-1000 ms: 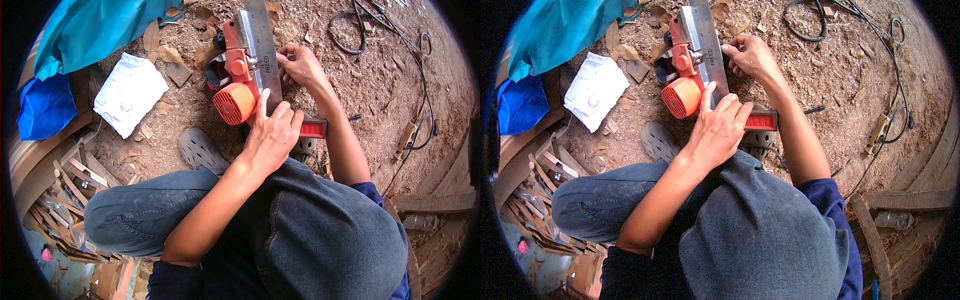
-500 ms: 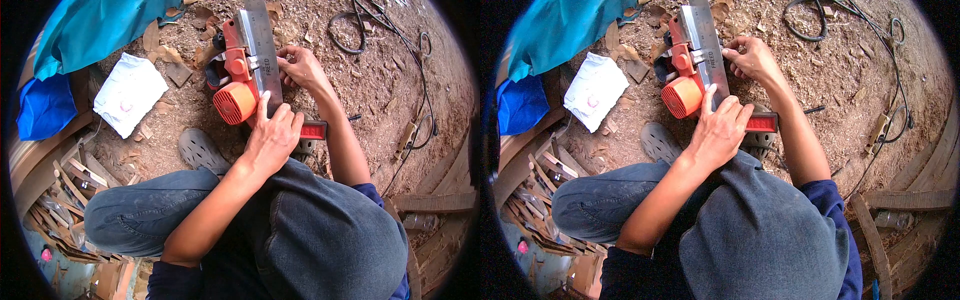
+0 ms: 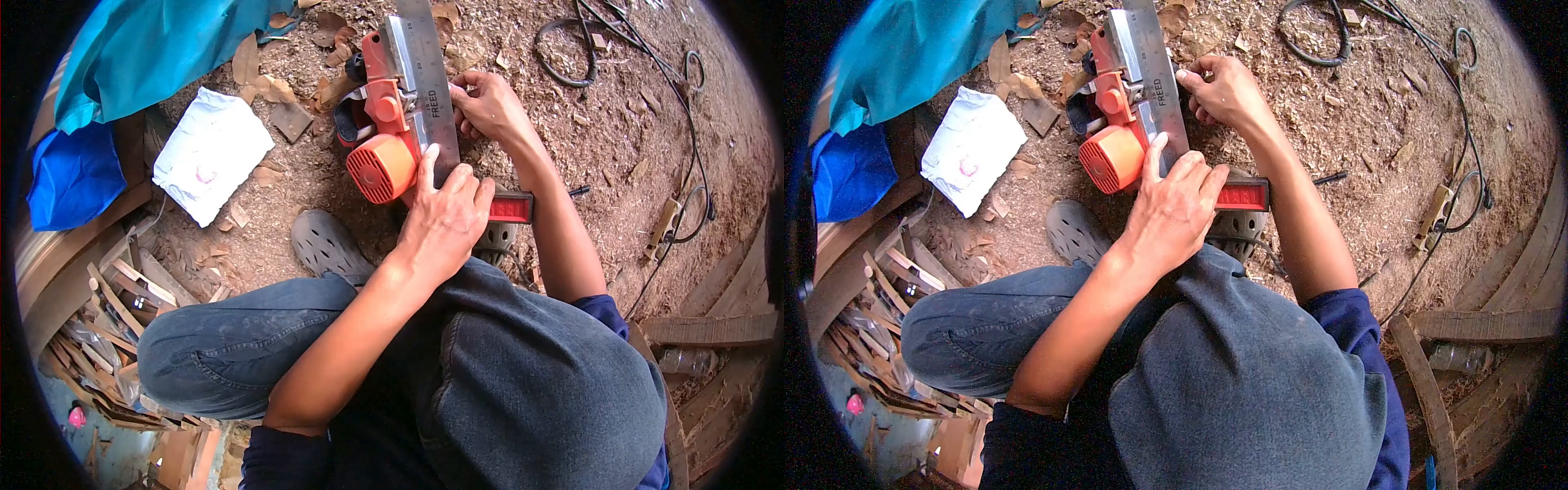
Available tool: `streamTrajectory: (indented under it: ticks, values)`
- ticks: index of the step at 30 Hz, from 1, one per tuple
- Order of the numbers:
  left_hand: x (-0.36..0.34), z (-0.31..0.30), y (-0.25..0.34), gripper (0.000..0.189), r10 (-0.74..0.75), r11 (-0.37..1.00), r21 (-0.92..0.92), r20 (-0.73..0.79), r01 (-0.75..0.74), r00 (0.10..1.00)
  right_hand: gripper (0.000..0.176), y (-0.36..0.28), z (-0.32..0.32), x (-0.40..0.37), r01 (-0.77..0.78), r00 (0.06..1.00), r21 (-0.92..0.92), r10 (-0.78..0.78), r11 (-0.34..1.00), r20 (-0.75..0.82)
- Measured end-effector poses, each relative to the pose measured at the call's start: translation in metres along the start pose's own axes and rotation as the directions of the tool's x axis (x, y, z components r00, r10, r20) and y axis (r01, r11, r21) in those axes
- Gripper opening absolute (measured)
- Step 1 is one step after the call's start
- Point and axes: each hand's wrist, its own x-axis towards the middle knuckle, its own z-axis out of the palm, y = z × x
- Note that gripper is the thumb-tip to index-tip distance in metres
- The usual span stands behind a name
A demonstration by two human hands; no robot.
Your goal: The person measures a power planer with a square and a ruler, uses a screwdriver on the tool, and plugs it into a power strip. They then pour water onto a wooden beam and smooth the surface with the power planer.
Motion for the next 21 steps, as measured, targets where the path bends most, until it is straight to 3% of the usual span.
streamTrajectory:
  ticks: [15,17,21]
  values:
    - [0.016,0.025,-0.008,0.036,0.042,0.997,-0.059,-0.034,-0.044,0.999,0.030,0.011,-0.008,0.010,0.091,0.994,-0.026,-0.089,0.996,0.057]
    - [0.016,0.026,-0.009,0.036,0.042,0.998,-0.046,-0.020,-0.043,0.999,0.026,0.011,-0.009,0.012,0.094,0.993,-0.102,-0.086,0.990,0.078]
    - [0.018,0.031,-0.009,0.034,0.048,0.999,-0.018,0.036,-0.048,0.998,0.026,0.013,-0.008,0.016,0.081,0.993,-0.071,-0.075,0.994,0.088]
